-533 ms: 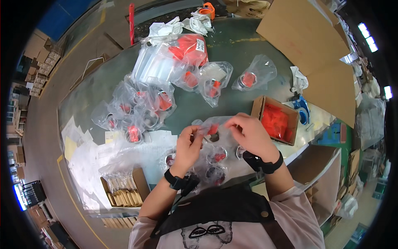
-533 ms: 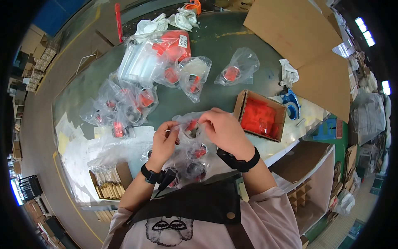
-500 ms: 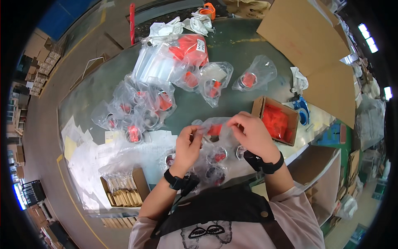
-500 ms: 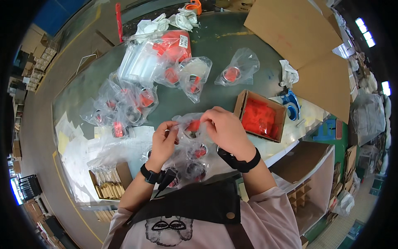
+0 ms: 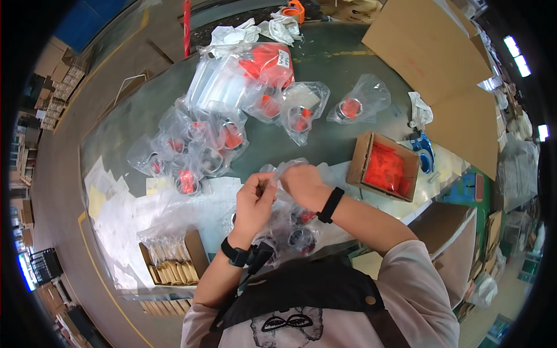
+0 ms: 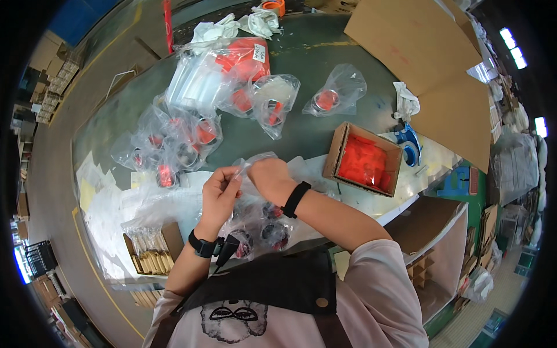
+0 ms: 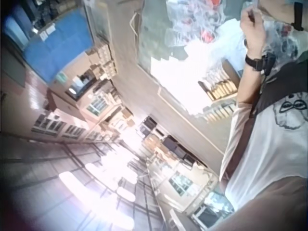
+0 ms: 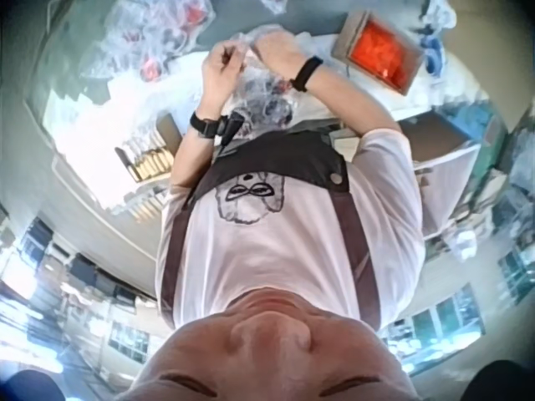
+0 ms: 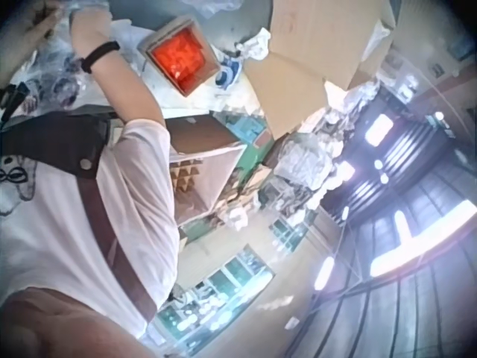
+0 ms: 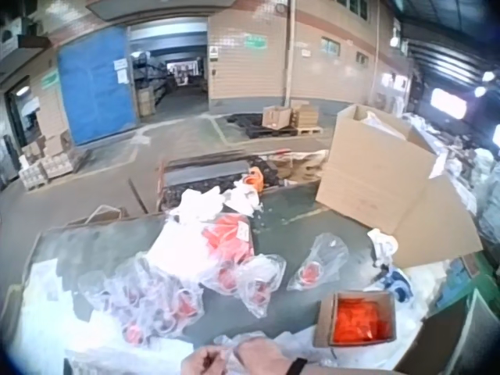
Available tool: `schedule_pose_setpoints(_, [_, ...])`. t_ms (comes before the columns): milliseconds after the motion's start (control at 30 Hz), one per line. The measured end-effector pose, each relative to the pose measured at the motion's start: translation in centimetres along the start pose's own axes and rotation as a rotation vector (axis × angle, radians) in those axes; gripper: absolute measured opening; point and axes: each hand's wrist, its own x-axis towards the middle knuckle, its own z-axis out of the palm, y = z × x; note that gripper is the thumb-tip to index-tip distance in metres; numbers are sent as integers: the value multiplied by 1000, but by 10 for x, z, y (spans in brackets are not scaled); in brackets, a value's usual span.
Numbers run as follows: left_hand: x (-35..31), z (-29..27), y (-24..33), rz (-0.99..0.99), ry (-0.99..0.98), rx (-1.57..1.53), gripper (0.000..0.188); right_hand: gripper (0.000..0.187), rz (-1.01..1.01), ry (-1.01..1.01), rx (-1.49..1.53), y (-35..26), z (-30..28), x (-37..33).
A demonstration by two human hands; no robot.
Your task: The person packs small red and beige items into a large cardboard box lined with a plastic bag. They place the items into a grid-like insert inside the box, arranging them one by one. Finally, the person folds the flaps of the cardboard box to close it.
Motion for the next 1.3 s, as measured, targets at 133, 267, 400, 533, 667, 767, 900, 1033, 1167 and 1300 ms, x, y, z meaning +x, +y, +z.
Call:
schedule_pose_setpoints(133, [3,-25,-1,-75,-148,-16,19,11,299,237,166,-5,-8,-1])
schedule_pose_setpoints(267, [20,-39,-11,-24,-183,152,34,12,344,204,82,-7,10,-4])
schedule_pose_setpoints(400, [39,-31,-13,321,-270,669,73,17,153,335,3,4,37,-15])
schedule_pose_setpoints(533, [46,-12,-5,129,-474,755,97,16,270,283,16,-2,31,-17])
schedule_pose_setpoints(667, [56,-5,-14,201,-529,774,97,18,206,55,68,-6,25,-17])
schedule_pose_setpoints(767, [59,-9,-21,286,-571,766,87,22,108,96,264,10,13,-38])
schedule_pose_setpoints(900, [58,-12,-25,383,-545,691,70,28,232,193,306,27,-30,-82])
schedule_pose_setpoints(1033, [67,-16,-60,418,-497,706,54,41,355,160,211,37,-3,-90])
schedule_pose_setpoints(1167, [52,10,-55,91,-209,685,35,32,230,408,667,21,31,-42])
schedule_pose_setpoints(1300, [24,7,-48,308,-70,458,30,11,250,318,241,2,39,-23])
